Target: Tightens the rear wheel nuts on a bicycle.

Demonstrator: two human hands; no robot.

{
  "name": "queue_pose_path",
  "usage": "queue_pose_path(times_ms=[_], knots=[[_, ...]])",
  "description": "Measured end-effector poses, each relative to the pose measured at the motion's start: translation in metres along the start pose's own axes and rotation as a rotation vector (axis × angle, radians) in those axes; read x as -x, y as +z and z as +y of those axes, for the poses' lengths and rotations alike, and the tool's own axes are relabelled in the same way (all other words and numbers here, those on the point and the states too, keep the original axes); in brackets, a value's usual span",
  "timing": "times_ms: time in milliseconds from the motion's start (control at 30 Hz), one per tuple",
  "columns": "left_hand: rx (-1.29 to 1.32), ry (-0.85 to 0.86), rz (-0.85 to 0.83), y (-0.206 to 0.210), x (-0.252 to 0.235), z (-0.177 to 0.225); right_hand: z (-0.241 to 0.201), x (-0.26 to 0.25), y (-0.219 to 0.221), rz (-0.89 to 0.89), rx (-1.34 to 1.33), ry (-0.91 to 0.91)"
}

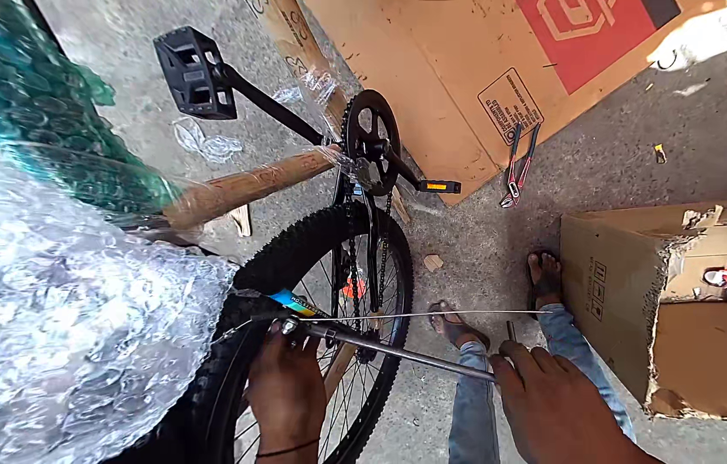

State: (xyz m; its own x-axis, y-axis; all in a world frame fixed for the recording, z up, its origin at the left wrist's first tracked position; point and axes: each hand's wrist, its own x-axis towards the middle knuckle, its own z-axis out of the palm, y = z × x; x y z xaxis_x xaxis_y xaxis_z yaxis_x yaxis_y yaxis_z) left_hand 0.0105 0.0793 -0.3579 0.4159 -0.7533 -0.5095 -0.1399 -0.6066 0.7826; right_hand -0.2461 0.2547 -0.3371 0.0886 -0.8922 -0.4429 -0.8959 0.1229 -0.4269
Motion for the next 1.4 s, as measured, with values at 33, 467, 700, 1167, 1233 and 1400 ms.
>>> queue_pose_path(times_ms=[33,467,700,1167,1233,1400], knots=[[0.027,0.028,0.022,0.004,0.0,-0.002,0.002,0.0,0.003,0.0,-0.035,-0.015],[0.105,0.149,0.064,0.008,-0.003,-0.016,-0.002,0.0,0.085,0.043,-0.137,-0.048],[0.055,0.219,0.055,0.008,0.003,-0.012,0.001,-0.027,0.126,-0.043,-0.129,-0.125],[0.166,0.141,0.003,0.0,-0.005,-0.015,0.05,-0.011,0.059,0.147,-0.145,-0.359],[0.218,0.107,-0.034,-0.005,-0.005,-0.014,0.051,-0.007,0.035,0.154,-0.137,-0.382],[0.308,0.1,-0.122,-0.009,-0.005,-0.007,0.036,-0.004,-0.004,0.136,-0.082,-0.42]])
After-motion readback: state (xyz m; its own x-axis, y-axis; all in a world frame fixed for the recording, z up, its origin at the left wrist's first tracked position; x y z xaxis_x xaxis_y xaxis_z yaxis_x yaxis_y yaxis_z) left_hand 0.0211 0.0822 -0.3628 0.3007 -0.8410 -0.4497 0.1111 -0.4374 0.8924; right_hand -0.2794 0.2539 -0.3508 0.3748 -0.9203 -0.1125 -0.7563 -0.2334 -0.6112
